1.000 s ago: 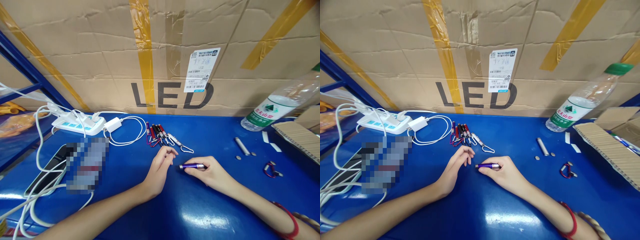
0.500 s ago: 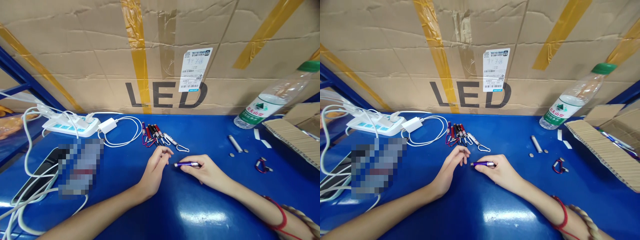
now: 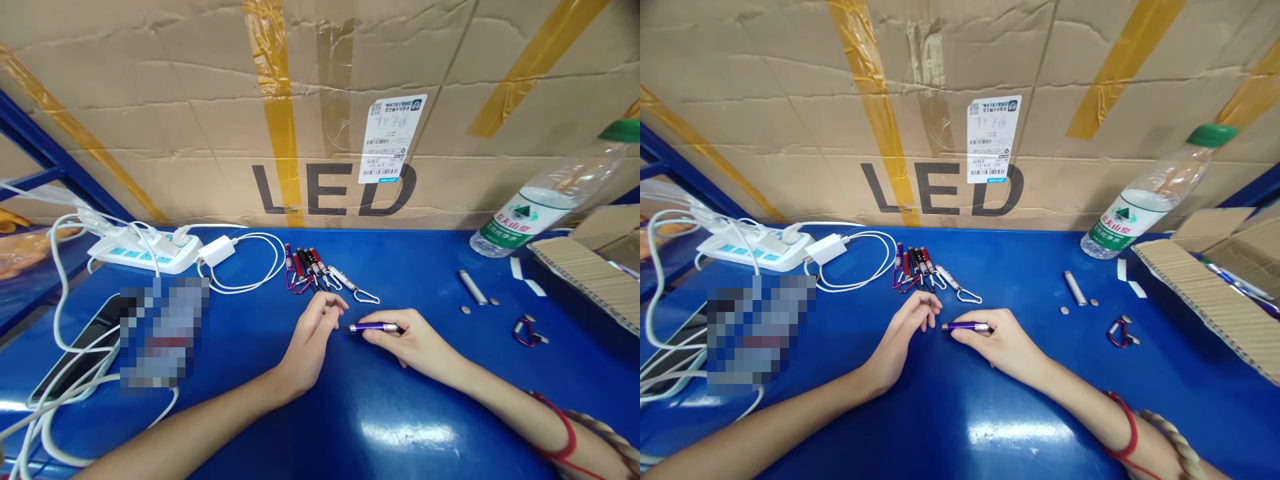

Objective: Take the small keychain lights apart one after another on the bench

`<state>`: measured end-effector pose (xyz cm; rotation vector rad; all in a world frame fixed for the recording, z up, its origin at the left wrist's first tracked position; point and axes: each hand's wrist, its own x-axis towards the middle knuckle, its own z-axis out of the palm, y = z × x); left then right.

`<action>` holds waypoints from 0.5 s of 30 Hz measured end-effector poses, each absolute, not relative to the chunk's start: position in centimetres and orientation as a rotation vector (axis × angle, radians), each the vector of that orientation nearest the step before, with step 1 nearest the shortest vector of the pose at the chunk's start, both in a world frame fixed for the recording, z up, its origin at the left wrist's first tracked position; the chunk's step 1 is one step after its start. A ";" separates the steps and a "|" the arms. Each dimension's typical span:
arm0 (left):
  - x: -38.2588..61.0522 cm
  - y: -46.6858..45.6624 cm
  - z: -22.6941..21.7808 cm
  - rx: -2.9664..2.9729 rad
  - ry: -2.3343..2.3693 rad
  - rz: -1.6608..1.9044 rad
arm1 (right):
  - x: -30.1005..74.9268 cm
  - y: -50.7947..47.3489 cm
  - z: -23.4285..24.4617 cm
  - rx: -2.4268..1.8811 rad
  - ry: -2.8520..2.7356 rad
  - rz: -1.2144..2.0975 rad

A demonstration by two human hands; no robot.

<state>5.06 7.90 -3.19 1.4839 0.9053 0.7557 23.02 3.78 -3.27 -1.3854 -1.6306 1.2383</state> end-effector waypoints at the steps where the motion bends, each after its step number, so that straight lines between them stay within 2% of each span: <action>1: 5.1 7.9 -3.2 1.482 0.909 0.758 | 23.0 3.8 -3.3 -1.391 -1.626 1.243; 15: 5.0 7.9 -3.1 1.486 0.908 0.745 | 22.9 3.8 -3.3 -1.371 -1.618 1.259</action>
